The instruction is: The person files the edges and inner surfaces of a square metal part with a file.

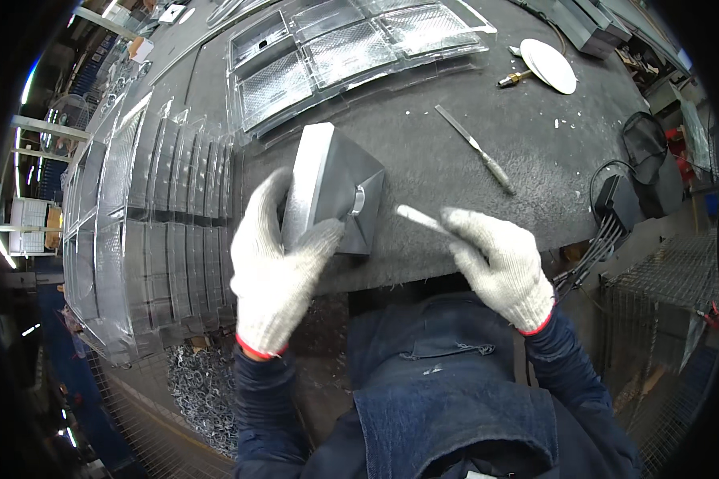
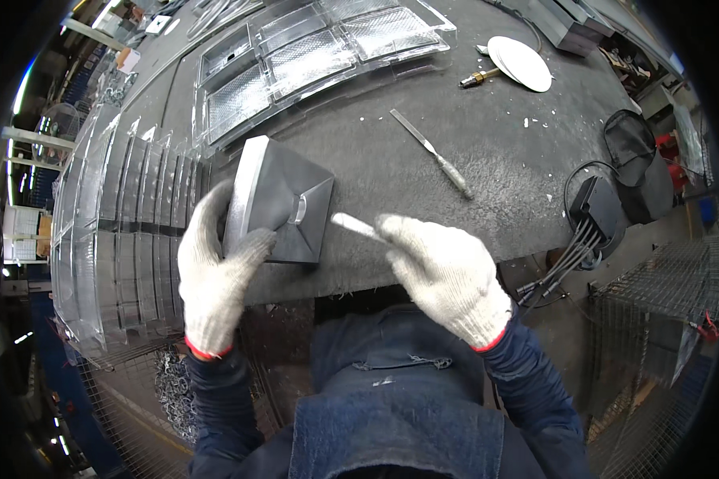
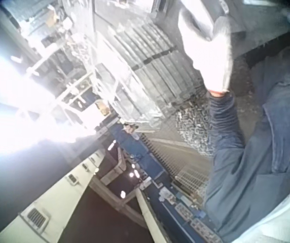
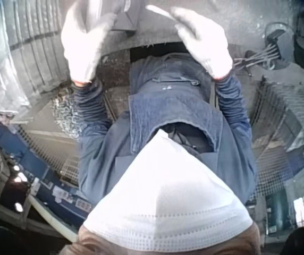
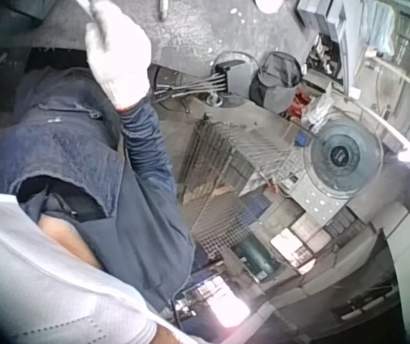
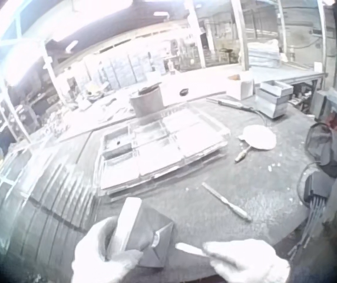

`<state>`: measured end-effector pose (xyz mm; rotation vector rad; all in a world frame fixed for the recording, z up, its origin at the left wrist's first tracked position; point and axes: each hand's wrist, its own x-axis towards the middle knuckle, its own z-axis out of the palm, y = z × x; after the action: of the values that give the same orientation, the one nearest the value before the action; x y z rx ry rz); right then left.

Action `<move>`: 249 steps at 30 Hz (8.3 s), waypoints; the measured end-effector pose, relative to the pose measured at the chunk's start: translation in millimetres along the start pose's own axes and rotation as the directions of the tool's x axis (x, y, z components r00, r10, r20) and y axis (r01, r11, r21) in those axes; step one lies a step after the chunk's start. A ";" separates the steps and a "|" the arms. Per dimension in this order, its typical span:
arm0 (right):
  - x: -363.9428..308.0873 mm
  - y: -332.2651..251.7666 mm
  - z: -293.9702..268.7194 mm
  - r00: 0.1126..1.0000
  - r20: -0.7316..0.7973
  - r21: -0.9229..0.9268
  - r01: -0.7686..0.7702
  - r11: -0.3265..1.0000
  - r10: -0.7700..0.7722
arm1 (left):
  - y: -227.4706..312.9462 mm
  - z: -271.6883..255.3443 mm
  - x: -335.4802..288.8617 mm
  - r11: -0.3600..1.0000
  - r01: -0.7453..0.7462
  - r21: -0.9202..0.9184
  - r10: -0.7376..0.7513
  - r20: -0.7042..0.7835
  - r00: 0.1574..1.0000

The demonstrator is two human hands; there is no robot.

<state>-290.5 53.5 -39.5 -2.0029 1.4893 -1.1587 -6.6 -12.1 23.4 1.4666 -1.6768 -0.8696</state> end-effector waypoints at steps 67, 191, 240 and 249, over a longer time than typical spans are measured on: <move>44.1 -22.0 60.0 0.998 -0.057 0.291 -0.006 0.957 0.023 | -17.5 33.8 -17.5 0.978 -0.164 0.130 0.184 -0.155 0.971; 26.9 -7.2 60.7 0.998 -0.002 0.062 0.057 0.996 -0.057 | 28.7 30.8 34.1 0.984 -0.042 0.173 0.004 0.217 0.976; 30.0 -44.8 72.9 0.971 -0.001 0.417 -0.216 0.883 0.238 | -26.0 -0.9 -9.3 0.949 -0.288 -0.131 0.283 -0.057 0.957; 30.7 -46.2 70.2 0.954 0.049 0.466 -0.283 0.838 0.295 | -29.7 -1.7 -11.5 0.908 -0.418 -0.026 0.417 -0.023 0.908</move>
<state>-204.1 30.6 -35.7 -1.3893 1.3057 -1.2668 10.6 -4.3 -2.4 1.0292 -1.8620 -0.6376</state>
